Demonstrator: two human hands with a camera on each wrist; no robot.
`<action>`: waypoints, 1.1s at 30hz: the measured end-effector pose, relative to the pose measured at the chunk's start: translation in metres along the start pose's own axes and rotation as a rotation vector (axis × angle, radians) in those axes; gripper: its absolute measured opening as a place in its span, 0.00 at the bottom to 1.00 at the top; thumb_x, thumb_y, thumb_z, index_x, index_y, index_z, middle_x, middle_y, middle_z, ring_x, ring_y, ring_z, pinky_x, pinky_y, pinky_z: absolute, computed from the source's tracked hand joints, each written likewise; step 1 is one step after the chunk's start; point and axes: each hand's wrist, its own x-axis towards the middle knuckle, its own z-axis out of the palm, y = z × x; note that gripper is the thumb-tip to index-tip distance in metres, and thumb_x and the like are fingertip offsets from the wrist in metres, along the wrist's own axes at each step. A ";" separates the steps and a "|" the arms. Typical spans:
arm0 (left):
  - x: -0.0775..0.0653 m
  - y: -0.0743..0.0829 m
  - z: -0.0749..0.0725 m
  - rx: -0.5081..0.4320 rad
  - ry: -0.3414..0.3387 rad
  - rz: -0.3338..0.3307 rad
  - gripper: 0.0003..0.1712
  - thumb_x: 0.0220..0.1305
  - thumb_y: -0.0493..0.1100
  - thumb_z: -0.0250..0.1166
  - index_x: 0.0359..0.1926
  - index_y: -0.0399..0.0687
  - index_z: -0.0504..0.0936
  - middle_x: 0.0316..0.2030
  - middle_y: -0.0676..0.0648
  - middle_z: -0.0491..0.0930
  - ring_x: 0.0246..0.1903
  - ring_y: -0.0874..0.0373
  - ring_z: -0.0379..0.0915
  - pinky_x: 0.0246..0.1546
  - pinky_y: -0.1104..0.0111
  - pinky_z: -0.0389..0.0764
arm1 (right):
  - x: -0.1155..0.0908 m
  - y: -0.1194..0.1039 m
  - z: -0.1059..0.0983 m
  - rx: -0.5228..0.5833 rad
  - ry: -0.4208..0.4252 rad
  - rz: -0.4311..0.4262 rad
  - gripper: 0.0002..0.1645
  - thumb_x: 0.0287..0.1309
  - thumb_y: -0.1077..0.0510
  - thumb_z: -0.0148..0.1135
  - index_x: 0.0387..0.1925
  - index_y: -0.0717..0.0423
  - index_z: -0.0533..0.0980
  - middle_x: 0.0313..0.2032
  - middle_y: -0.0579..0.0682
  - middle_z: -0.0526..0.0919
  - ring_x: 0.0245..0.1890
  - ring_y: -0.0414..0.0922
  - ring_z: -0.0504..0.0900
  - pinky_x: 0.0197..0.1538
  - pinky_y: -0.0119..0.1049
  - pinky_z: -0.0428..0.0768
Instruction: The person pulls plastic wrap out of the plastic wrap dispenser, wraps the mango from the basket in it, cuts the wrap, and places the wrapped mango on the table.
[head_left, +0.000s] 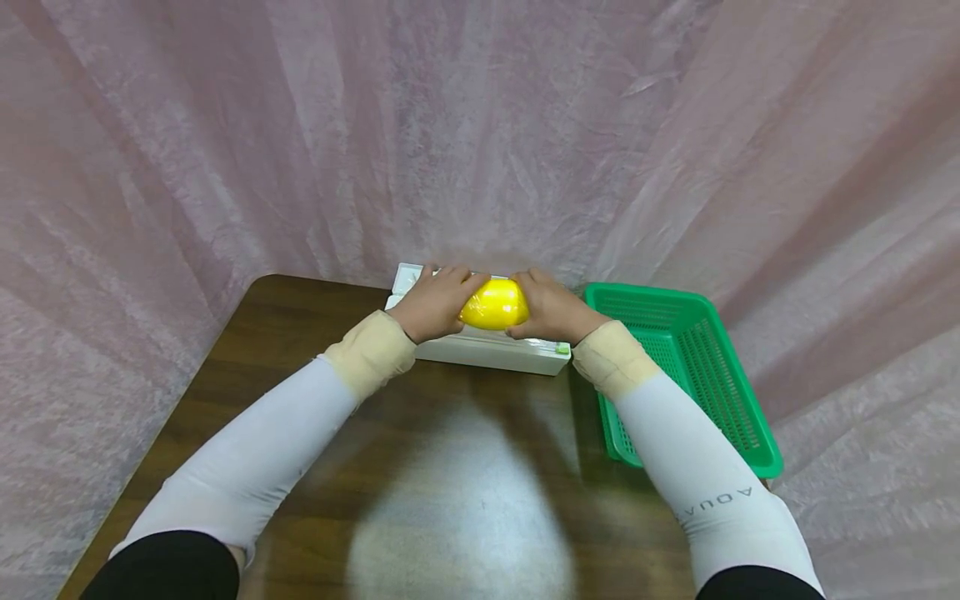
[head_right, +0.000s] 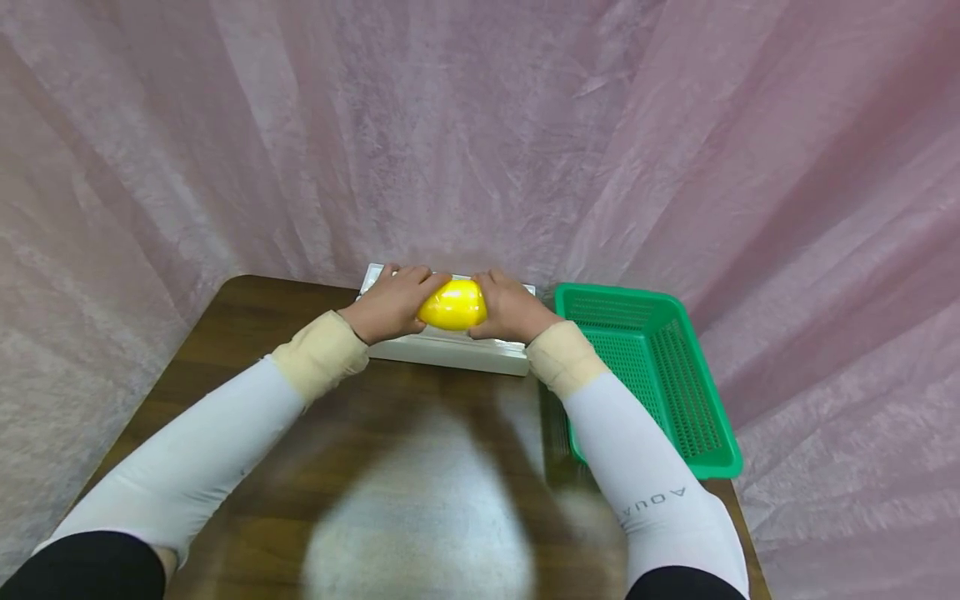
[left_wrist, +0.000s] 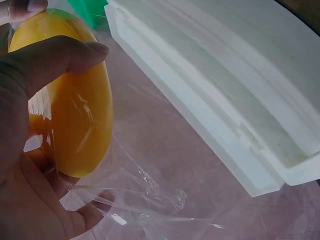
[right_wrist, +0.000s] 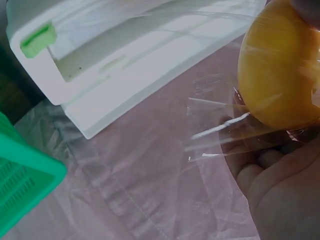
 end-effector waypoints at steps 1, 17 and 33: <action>0.001 0.000 -0.001 -0.001 -0.002 0.001 0.46 0.52 0.40 0.76 0.71 0.54 0.64 0.56 0.45 0.75 0.57 0.47 0.72 0.63 0.44 0.63 | 0.000 0.000 -0.001 0.001 0.001 -0.001 0.52 0.50 0.46 0.76 0.70 0.62 0.61 0.61 0.60 0.70 0.54 0.54 0.75 0.60 0.49 0.78; 0.010 -0.001 -0.018 0.046 0.026 -0.016 0.41 0.50 0.44 0.78 0.63 0.45 0.67 0.56 0.44 0.76 0.57 0.45 0.73 0.60 0.45 0.66 | 0.005 -0.006 -0.026 -0.064 0.020 -0.012 0.52 0.47 0.46 0.76 0.68 0.62 0.63 0.55 0.59 0.72 0.49 0.53 0.76 0.57 0.48 0.79; 0.012 0.002 -0.039 0.038 0.044 -0.013 0.37 0.51 0.42 0.75 0.61 0.45 0.71 0.54 0.44 0.76 0.57 0.45 0.72 0.64 0.41 0.63 | 0.003 -0.010 -0.044 -0.052 0.035 -0.012 0.51 0.47 0.46 0.76 0.68 0.61 0.63 0.54 0.57 0.71 0.48 0.52 0.75 0.56 0.47 0.78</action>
